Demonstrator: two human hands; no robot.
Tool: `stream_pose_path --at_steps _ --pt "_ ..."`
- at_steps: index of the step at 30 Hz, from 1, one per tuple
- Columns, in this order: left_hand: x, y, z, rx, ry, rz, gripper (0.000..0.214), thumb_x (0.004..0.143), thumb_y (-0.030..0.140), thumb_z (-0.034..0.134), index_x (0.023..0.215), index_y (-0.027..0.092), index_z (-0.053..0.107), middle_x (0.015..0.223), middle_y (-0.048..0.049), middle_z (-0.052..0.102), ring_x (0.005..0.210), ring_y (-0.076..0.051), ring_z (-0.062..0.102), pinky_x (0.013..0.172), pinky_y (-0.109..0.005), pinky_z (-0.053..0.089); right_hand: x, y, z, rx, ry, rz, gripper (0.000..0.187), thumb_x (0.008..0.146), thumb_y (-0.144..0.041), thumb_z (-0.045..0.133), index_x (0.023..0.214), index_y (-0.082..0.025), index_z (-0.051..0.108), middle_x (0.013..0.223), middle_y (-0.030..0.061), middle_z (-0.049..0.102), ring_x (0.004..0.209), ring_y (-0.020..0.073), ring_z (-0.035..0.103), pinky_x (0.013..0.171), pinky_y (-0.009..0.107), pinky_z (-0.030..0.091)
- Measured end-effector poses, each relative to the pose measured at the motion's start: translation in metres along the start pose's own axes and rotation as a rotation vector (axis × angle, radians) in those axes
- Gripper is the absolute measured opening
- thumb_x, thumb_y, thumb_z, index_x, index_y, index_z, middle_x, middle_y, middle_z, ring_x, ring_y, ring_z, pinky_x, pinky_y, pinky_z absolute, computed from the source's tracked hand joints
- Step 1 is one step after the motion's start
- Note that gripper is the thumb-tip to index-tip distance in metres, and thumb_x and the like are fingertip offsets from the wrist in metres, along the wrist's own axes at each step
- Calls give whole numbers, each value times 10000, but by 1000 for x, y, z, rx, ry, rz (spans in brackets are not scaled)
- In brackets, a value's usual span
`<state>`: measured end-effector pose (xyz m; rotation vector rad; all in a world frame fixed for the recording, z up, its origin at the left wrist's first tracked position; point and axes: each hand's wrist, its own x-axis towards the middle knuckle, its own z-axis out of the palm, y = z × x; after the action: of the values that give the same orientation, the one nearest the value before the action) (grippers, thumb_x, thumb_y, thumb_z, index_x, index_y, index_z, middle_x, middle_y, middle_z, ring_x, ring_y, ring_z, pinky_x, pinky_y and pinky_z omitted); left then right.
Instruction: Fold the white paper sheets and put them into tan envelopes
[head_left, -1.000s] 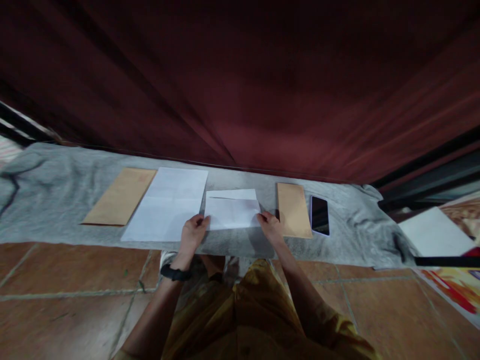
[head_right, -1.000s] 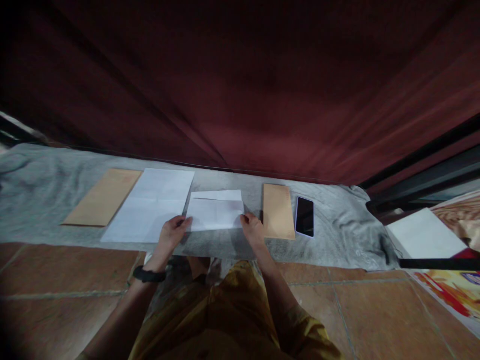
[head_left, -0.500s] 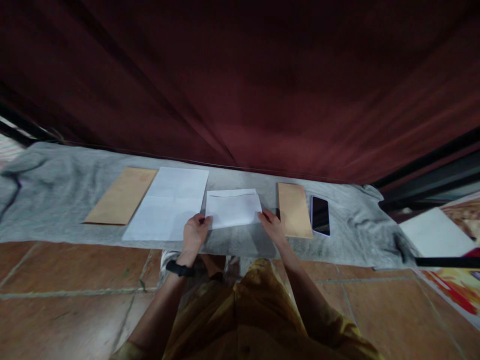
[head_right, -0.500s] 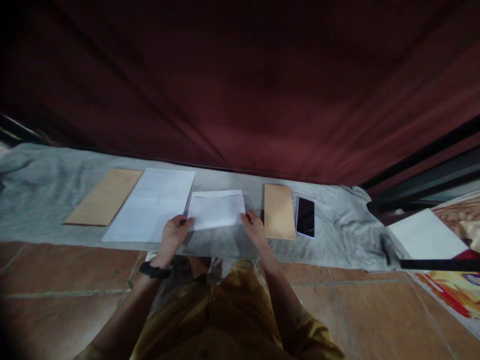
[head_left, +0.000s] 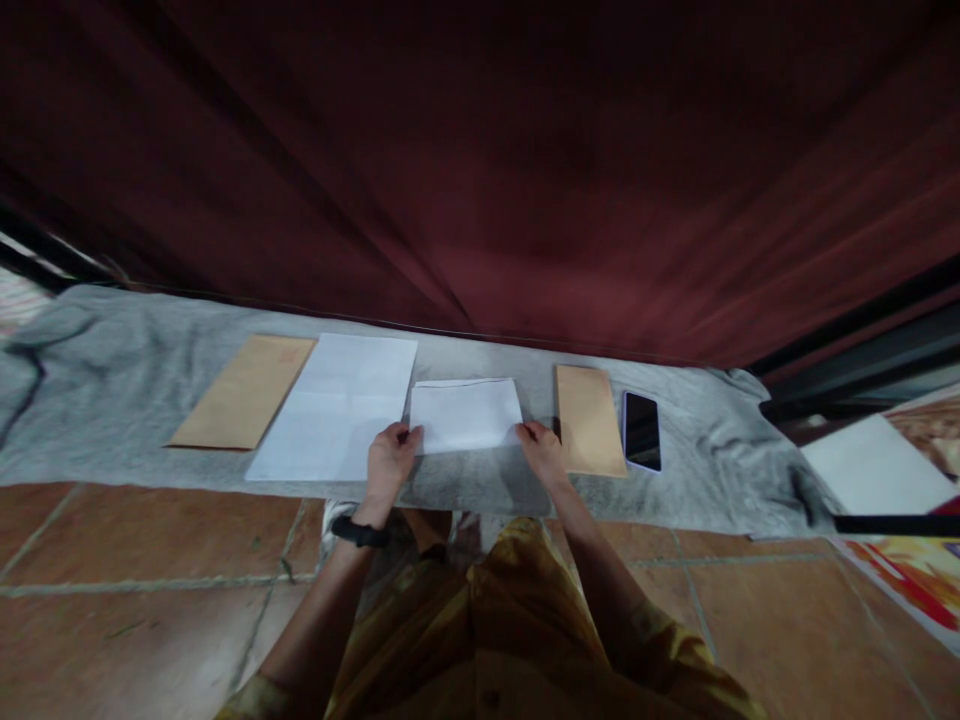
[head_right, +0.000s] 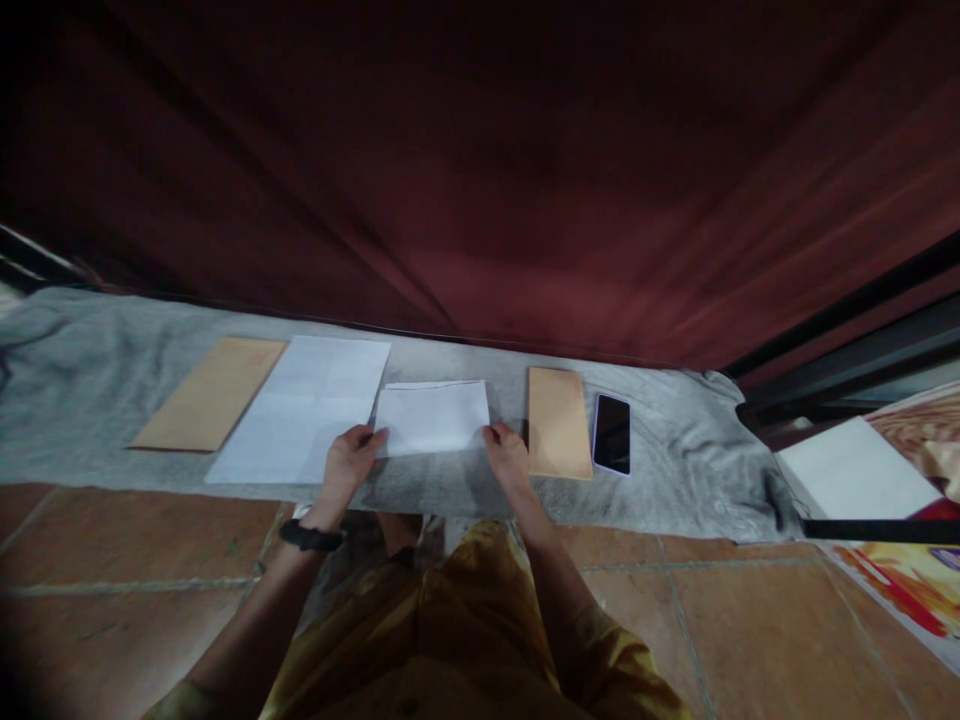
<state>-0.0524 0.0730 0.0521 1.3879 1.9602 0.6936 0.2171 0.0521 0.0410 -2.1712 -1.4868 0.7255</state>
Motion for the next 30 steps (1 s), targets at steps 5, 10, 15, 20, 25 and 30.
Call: stream_pose_path --at_steps 5,10,15,20,25,30 --pt "-4 -6 -1 -134 -49 3 321 773 514 572 839 209 647 670 -5 660 621 -180 628 588 -264 464 1 -2 0 -67 -17 28 330 1013 -394 468 949 -233 749 883 22 749 796 159 673 668 210 431" --pt "-6 1 -3 90 -10 78 240 806 430 545 772 215 645 678 -24 671 659 -184 626 627 -270 425 1 -5 0 -126 -7 25 314 1024 -380 473 974 -235 747 899 33 756 825 167 690 691 220 438" --pt "-7 5 -2 230 -9 94 238 856 383 515 799 215 673 781 -60 730 728 -201 664 648 -270 419 0 -5 -1 -186 14 13 294 1024 -361 489 987 -226 747 938 56 765 874 186 704 732 233 451" --pt "-8 1 0 285 -31 82 265 896 382 506 913 209 705 905 -88 769 822 -224 700 677 -270 432 -2 -5 -2 -257 13 9 302 1039 -356 477 1021 -220 746 955 63 772 876 186 712 724 233 444" --pt "-12 1 3 368 -44 45 276 926 374 507 1006 203 708 964 -104 774 878 -243 708 682 -281 418 -4 -5 -2 -267 6 -3 304 1046 -361 475 1027 -215 741 989 63 776 883 181 715 725 229 442" --pt "-19 4 3 432 -32 41 287 946 385 495 1048 218 705 935 -95 769 846 -245 702 655 -284 404 -7 -5 0 -276 19 -19 290 1050 -337 468 1022 -215 730 989 56 774 868 172 718 715 220 442"
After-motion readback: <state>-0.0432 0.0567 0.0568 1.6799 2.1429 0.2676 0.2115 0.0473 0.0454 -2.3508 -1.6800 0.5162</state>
